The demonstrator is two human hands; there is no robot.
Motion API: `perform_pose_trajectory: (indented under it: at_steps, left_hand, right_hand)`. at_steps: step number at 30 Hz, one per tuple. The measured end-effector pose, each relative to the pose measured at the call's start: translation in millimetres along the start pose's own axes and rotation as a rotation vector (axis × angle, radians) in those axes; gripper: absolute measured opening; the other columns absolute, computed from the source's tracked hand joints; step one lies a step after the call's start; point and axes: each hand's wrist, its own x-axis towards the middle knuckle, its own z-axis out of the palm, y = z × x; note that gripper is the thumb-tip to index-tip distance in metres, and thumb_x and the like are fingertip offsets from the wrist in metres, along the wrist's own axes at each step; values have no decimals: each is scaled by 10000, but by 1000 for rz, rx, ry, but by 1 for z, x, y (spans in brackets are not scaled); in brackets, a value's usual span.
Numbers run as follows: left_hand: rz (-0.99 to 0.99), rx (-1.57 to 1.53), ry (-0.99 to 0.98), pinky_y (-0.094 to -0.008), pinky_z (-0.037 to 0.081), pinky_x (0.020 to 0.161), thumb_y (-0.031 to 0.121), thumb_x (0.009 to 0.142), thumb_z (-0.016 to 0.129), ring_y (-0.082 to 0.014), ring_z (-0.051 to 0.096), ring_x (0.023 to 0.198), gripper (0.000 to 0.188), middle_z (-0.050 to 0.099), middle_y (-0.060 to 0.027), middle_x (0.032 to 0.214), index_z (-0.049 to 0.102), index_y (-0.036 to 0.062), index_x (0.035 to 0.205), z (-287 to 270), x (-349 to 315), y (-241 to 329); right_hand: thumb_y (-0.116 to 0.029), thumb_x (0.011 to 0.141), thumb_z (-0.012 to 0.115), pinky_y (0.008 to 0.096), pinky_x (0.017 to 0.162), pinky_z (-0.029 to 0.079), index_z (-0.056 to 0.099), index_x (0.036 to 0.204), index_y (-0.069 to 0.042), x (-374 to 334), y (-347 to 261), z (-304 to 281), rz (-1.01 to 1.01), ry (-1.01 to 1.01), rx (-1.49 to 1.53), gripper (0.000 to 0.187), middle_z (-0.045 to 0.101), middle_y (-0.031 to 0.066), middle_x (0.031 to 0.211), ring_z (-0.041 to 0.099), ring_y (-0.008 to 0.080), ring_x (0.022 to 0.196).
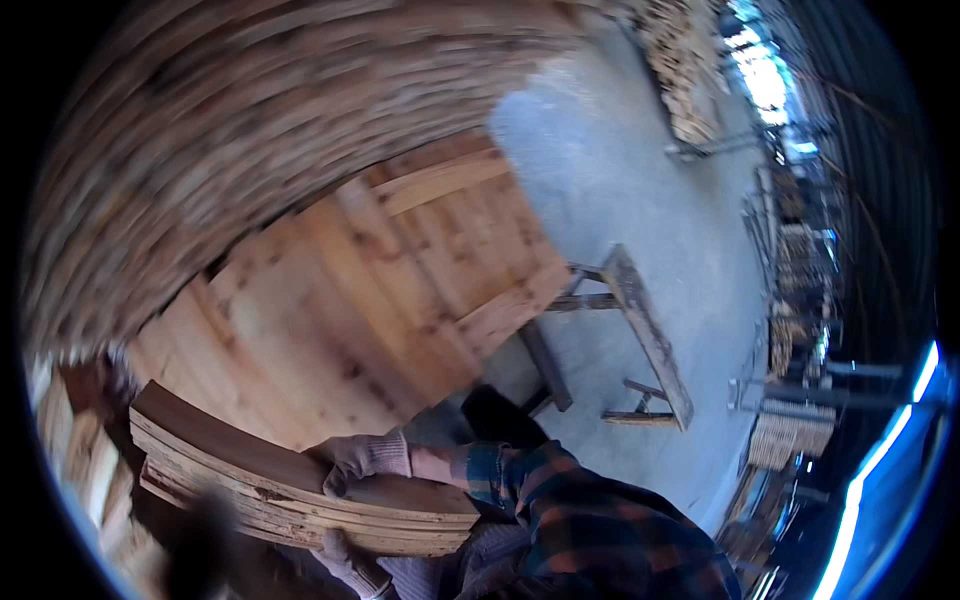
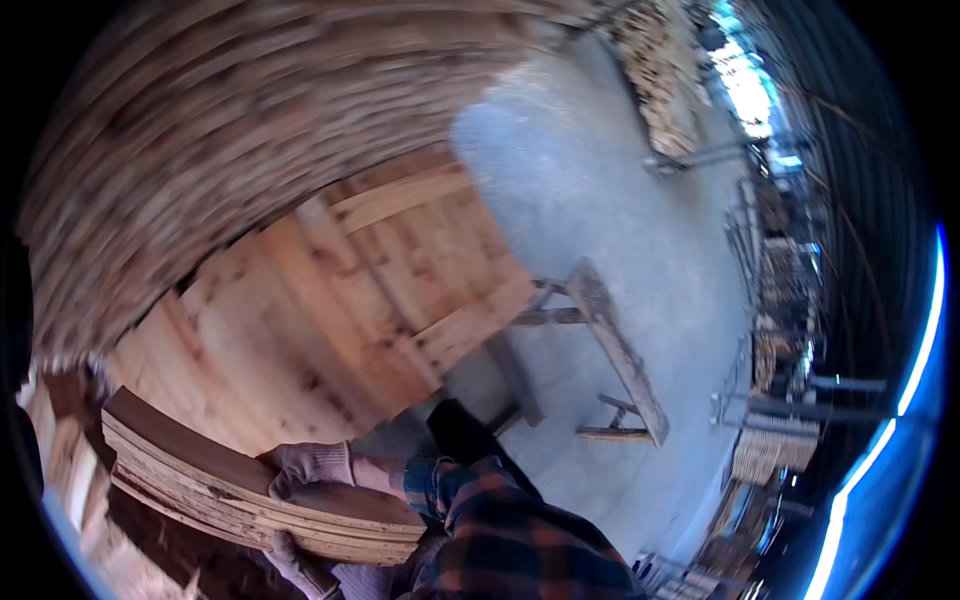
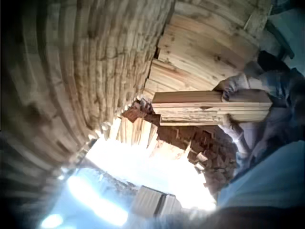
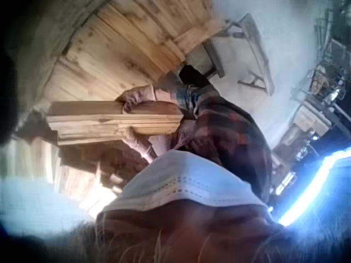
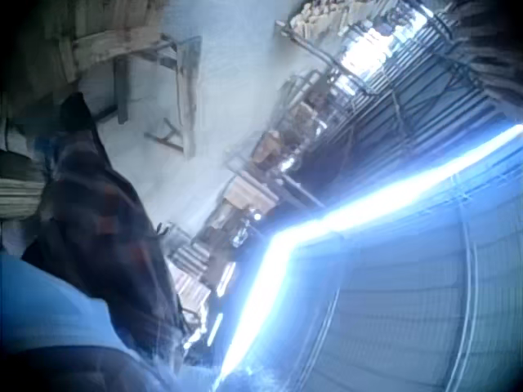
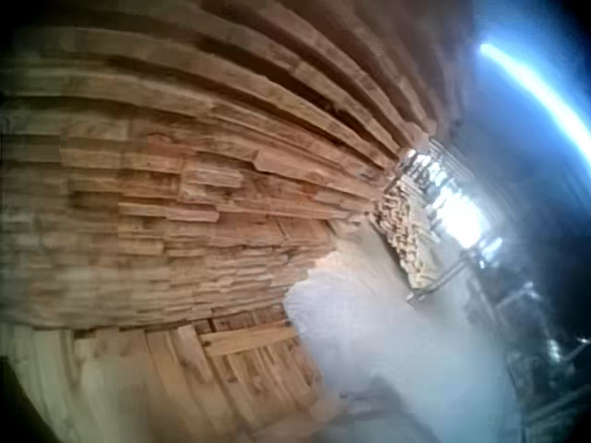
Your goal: The person stacks wooden planks in a lumber yard. They pick up planks from a vertical rack and place them onto a growing pile on a workbench, arranging them one by one.
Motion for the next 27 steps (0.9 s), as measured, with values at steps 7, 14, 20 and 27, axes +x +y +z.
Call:
perform_pose_trajectory:
  at_steps: [7,14,20,27]
  left_hand:
    - [214,276,-634,-411,381,1009,362,933,496,-229,527,1085,458,562,-155,1150,525,-24,1179,269,10,-34]
    - [86,174,-703,-280,415,671,185,916,511,-129,481,718,201,525,-15,820,526,1,994,469,47,-150]
    - [-12,149,-214,-303,471,644,255,898,625,-158,545,761,320,600,-72,907,586,-23,1052,477,19,-135]
    - [1072,1366,-331,-332,520,745,208,858,620,-186,648,823,187,703,-44,948,677,97,997,438,51,-148]
  right_hand:
    - [-534,778,699,344,776,489,591,1083,10,-216,-75,-218,-240,550,-334,633,654,110,933,587,182,872]
    - [-65,866,581,304,737,513,588,1114,22,-367,40,-478,40,896,-331,263,673,82,887,630,165,822]
    - [-55,853,606,285,777,498,552,1227,12,-379,20,-471,-167,908,-120,384,678,81,904,622,149,854]
    - [-217,847,639,313,813,510,517,1277,3,-403,17,-478,83,951,-310,498,657,130,1037,625,221,927]
